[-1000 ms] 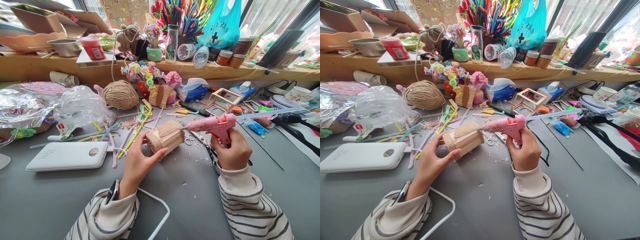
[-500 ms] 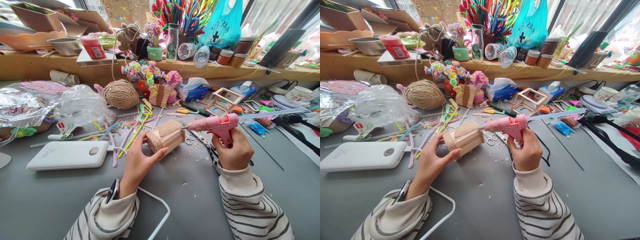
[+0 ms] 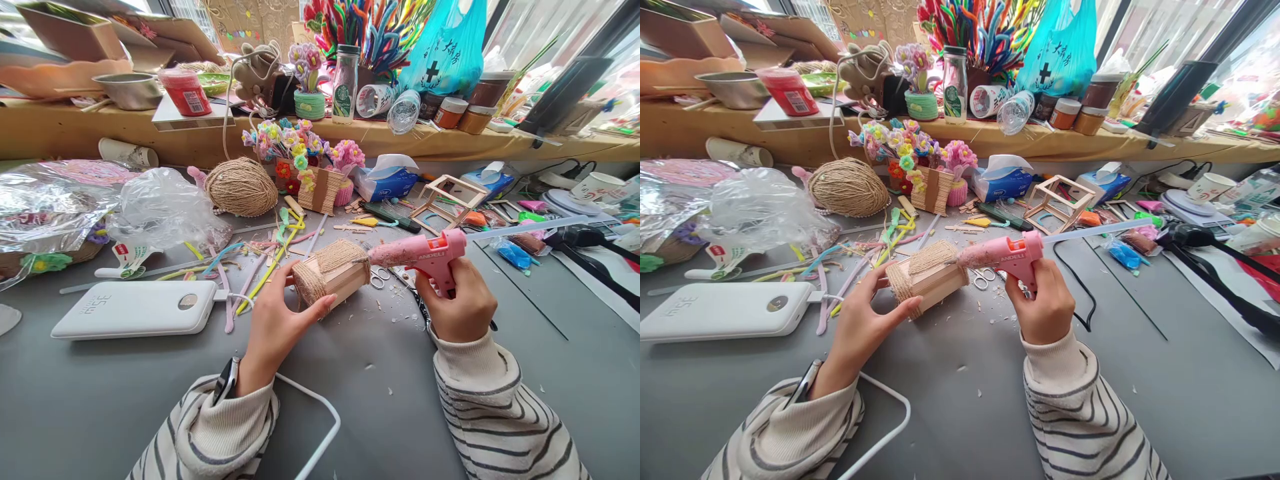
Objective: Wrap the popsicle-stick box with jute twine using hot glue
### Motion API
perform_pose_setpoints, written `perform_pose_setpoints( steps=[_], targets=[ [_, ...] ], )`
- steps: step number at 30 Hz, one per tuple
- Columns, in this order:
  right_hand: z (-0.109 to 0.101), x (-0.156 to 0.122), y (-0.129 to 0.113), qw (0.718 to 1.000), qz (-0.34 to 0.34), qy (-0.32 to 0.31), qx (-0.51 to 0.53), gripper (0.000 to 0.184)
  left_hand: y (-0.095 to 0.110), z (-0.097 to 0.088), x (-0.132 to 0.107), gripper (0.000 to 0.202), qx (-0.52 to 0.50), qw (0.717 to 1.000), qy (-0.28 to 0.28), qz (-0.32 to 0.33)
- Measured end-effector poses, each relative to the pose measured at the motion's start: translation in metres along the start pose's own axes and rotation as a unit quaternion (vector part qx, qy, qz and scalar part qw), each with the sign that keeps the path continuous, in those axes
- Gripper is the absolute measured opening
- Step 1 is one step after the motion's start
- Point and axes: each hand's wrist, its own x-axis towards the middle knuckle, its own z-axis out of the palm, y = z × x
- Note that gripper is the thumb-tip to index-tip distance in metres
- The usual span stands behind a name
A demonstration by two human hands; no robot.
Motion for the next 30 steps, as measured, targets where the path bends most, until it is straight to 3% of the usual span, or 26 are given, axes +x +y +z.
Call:
perform_pose_setpoints(
  steps=[30],
  targets=[
    [-0.0007,0.0006,0.0005,0.999,0.002,0.001,-0.034,0.009,0.0,0.0003,-0.0003,0.065,0.004,1.0,0.005,0.004]
  ],
)
